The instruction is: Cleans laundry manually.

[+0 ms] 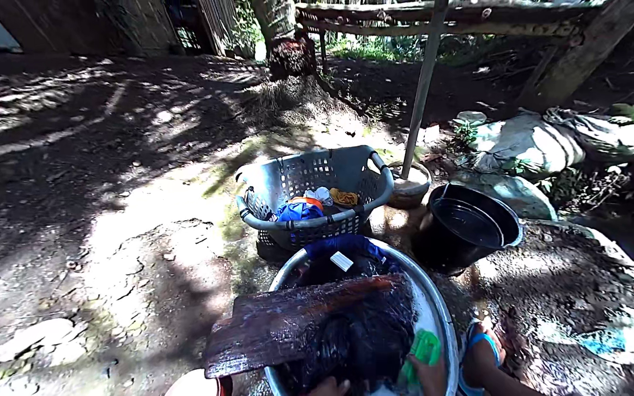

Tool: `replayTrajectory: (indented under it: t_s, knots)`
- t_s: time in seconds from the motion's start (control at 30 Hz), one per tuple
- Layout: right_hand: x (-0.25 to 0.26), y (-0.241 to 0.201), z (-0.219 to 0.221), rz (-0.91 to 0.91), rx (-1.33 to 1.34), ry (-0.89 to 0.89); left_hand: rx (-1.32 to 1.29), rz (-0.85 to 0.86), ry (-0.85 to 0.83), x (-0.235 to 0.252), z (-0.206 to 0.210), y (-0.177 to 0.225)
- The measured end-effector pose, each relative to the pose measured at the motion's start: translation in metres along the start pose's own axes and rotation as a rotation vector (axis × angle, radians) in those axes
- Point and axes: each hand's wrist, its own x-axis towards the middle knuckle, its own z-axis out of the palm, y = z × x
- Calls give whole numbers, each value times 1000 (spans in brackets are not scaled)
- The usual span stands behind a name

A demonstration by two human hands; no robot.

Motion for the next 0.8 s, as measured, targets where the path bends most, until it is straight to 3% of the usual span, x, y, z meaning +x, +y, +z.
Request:
replayTrajectory:
  t_s: [0.13, 0.3, 0.47, 0.53, 0.63, 0.7, 0.8]
  knots:
    - [28, -45, -36, -66, 234, 118, -485, 192, 393, -83, -20, 4]
    - [30, -137, -72, -173, 269, 30, -474, 666, 764, -178, -47, 6]
    - [6, -229, -85, -419, 302, -28, -410, 902, 839, -232, -53, 4]
    - [7, -251, -73, -413, 303, 4, -343, 804, 958, -233, -60, 11]
    - [39, -248, -25, -291, 51, 49, -221, 446, 1115, -178, -86, 6]
    - [55, -224, 34, -244, -298, 43, -168, 105, 1020, -123, -106, -6]
    - [-18, -180, 132, -324, -755, -395, 50, -367, 768, -58, -119, -31]
